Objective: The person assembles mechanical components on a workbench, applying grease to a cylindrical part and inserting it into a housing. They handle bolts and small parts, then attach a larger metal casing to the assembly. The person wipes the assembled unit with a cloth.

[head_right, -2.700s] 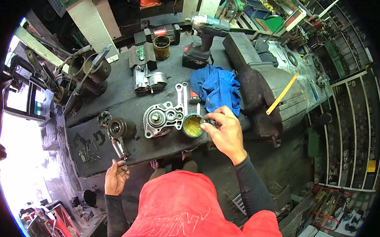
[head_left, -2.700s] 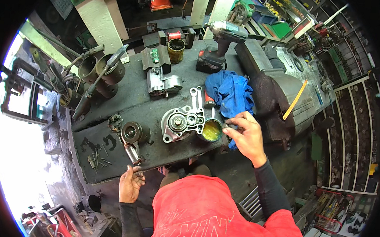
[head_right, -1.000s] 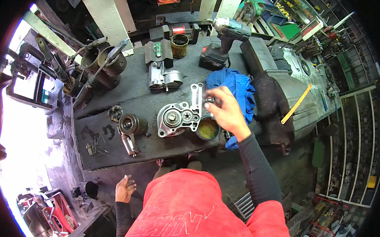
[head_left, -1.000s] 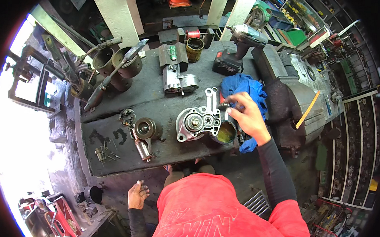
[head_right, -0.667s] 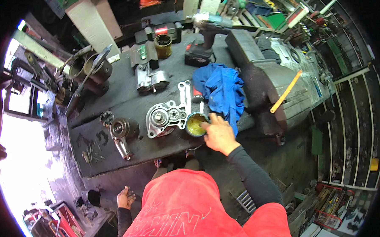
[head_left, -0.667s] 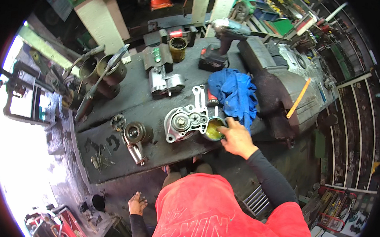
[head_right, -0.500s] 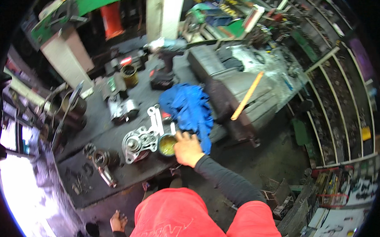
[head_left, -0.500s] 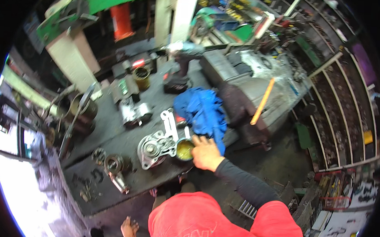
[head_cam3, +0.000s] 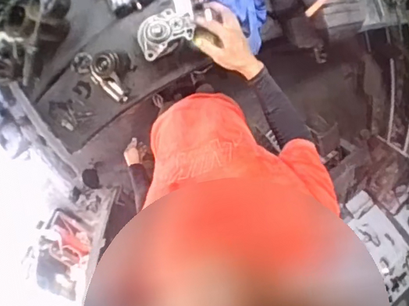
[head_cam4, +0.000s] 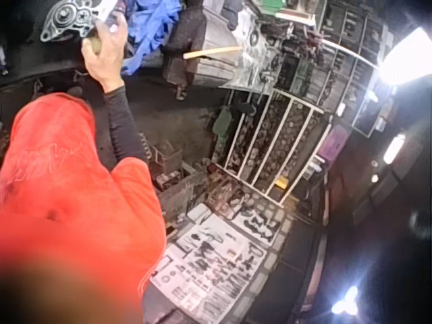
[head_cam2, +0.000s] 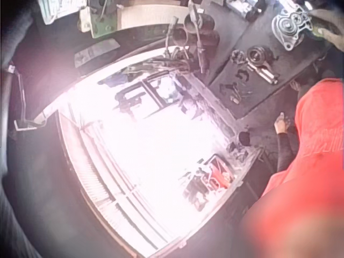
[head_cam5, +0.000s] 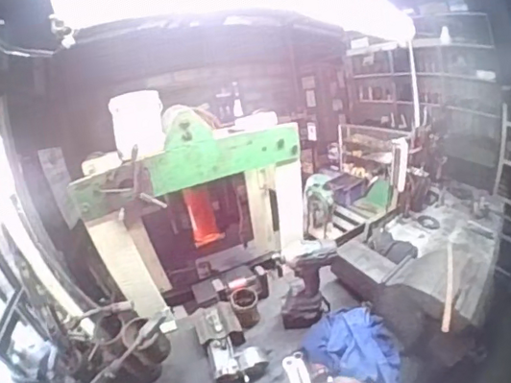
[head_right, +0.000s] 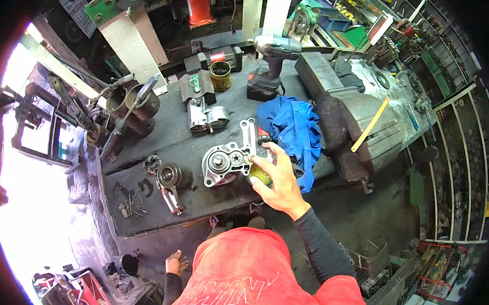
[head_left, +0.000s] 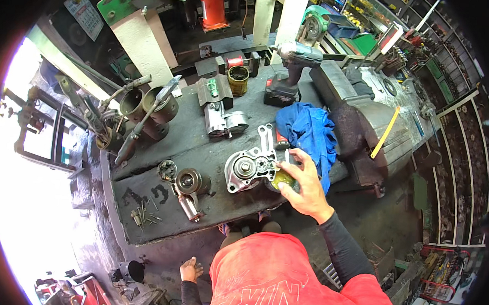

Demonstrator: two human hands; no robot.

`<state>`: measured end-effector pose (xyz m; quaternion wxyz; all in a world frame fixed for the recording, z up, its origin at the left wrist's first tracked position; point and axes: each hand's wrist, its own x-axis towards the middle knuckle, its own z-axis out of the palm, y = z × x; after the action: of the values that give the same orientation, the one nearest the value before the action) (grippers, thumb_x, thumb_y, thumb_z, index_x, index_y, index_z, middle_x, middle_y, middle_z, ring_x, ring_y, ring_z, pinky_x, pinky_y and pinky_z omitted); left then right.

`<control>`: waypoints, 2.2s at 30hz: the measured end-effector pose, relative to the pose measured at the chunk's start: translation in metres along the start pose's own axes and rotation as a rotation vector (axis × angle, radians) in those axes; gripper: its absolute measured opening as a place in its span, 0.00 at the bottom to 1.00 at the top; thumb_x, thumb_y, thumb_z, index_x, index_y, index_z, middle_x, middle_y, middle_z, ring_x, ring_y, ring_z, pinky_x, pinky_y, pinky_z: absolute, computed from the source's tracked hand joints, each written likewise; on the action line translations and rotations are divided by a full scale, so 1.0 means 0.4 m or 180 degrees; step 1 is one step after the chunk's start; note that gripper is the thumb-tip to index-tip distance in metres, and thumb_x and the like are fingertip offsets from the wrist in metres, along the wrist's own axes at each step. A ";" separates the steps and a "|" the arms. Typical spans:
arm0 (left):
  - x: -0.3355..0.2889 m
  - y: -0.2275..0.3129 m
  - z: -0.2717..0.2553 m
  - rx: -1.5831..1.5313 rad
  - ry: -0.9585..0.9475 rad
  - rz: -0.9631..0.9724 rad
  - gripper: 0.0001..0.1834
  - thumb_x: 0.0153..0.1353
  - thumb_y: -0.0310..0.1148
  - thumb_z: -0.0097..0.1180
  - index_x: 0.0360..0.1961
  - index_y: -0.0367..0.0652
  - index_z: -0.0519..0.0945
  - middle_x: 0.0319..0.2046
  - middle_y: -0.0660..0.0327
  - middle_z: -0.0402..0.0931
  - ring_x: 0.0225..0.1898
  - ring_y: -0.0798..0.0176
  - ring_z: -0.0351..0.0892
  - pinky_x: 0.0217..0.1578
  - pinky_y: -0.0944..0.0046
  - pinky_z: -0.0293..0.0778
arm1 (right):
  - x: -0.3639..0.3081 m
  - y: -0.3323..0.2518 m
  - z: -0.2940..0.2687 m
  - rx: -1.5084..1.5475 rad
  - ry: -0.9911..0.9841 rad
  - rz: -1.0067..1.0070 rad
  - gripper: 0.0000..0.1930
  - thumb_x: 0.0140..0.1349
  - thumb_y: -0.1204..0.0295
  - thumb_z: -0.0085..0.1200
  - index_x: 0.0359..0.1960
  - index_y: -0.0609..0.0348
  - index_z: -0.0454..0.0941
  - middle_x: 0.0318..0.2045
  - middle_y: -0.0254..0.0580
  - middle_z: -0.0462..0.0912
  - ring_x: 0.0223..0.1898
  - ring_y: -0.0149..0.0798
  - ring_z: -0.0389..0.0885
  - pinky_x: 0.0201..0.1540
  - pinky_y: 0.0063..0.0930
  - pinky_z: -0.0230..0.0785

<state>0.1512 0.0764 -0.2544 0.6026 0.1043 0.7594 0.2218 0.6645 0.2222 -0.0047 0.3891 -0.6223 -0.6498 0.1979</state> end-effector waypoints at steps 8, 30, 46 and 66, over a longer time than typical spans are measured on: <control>0.013 0.035 -0.014 0.0045 -0.0080 0.0146 0.18 0.76 0.42 0.61 0.53 0.37 0.82 0.34 0.58 0.85 0.26 0.62 0.85 0.27 0.61 0.84 | 0.031 -0.046 0.045 -0.2145 0.0023 -0.0944 0.29 0.66 0.47 0.65 0.65 0.43 0.83 0.71 0.41 0.74 0.69 0.54 0.71 0.71 0.55 0.61; 0.070 0.060 -0.086 0.0260 -0.0069 0.0055 0.21 0.75 0.40 0.63 0.59 0.34 0.81 0.33 0.56 0.84 0.24 0.61 0.85 0.24 0.61 0.84 | -0.099 0.015 0.009 -0.2246 0.0115 -0.0262 0.25 0.61 0.63 0.70 0.61 0.49 0.85 0.72 0.44 0.72 0.68 0.54 0.70 0.71 0.52 0.61; 0.060 0.090 0.113 0.0579 -0.0131 0.0135 0.20 0.75 0.43 0.59 0.54 0.36 0.83 0.32 0.56 0.84 0.26 0.59 0.84 0.28 0.60 0.82 | -0.103 0.074 -0.045 -0.0932 0.0421 -0.1677 0.08 0.58 0.67 0.57 0.39 0.49 0.80 0.52 0.44 0.78 0.59 0.49 0.77 0.67 0.50 0.68; -0.462 -0.157 0.537 0.1442 0.0316 0.0548 0.24 0.76 0.51 0.56 0.38 0.40 0.89 0.30 0.61 0.85 0.31 0.57 0.79 0.37 0.53 0.76 | 0.475 1.097 -0.851 -0.0844 0.1308 0.0753 0.18 0.64 0.69 0.66 0.56 0.53 0.89 0.57 0.50 0.85 0.60 0.55 0.82 0.65 0.45 0.75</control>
<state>0.4113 -0.0121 -0.1606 0.5047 0.2900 0.8068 0.1013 1.2223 0.3923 -0.0702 0.4021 -0.7665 -0.5001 0.0247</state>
